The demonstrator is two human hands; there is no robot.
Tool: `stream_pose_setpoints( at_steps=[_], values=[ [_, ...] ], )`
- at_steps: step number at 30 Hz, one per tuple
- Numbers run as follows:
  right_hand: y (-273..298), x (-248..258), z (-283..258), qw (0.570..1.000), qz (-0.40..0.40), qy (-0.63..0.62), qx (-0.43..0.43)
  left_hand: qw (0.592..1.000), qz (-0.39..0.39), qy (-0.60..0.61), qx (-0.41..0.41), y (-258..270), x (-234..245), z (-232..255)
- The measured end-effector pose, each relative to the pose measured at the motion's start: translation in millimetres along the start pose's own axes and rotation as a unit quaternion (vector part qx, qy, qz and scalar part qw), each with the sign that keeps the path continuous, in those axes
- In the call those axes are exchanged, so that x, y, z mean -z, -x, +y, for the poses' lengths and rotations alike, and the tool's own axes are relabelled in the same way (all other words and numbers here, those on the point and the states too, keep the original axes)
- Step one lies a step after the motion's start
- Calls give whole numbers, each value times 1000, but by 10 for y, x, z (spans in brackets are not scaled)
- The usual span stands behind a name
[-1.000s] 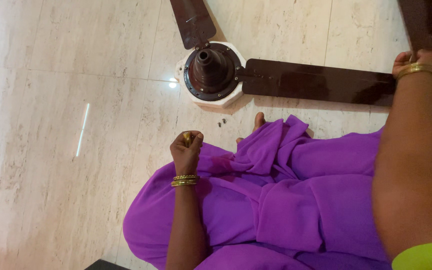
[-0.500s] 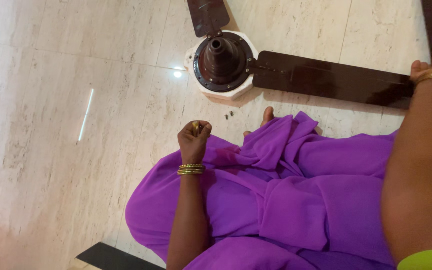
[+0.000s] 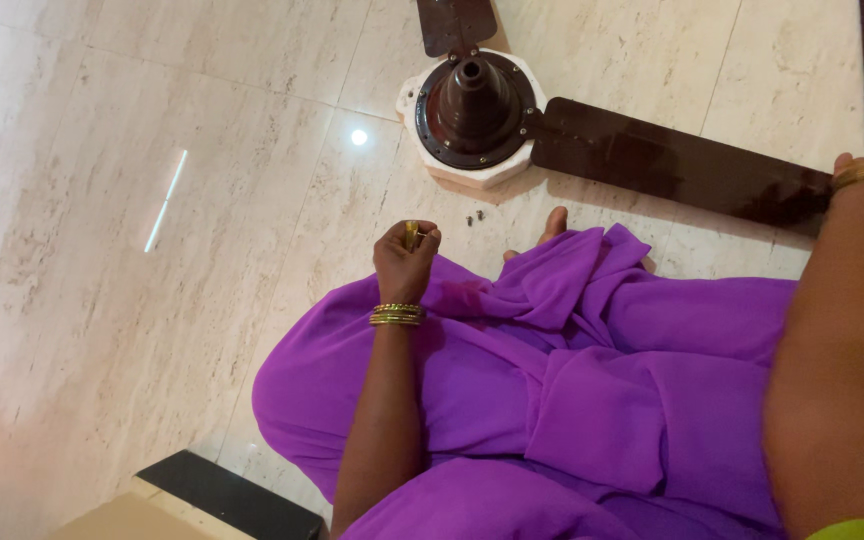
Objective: The person sits on the floor and uses a yellow screwdriver to loosen and remove screws from the fan blade mounting points. They detach the fan blades one by one and place them on the floor beside the fan motor housing.
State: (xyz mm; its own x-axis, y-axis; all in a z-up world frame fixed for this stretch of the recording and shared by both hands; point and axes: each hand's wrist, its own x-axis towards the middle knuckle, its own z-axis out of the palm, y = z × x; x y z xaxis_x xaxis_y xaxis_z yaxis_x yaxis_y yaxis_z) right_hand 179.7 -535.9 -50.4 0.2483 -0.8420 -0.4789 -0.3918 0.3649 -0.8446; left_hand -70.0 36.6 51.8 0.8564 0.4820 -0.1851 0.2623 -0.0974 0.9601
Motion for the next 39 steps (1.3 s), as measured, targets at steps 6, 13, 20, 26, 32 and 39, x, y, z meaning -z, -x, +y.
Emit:
stream_pose_setpoints(
  at_steps=[6,13,20,26,32,39],
  values=[
    [616,-215,-191,994,-38,92,52,997,32,-68,6,-6,-18,-28],
    [1727,-644,-129,950,-252,-127,131,996,-19,-82,0,-67,-48,-150],
    [3381,-694,534,739,-615,60,267,989,-58,-135,-30,-40,-142,-133],
    [4309,-284,964,444,-751,228,433,981,-82,-151,-93,-7,-146,-58],
    [4419,-144,1104,452,-700,332,442,964,-113,-198,-135,25,-211,32],
    [4263,-235,1006,402,-714,334,466,972,-118,-166,-120,13,-244,82]
  ],
)
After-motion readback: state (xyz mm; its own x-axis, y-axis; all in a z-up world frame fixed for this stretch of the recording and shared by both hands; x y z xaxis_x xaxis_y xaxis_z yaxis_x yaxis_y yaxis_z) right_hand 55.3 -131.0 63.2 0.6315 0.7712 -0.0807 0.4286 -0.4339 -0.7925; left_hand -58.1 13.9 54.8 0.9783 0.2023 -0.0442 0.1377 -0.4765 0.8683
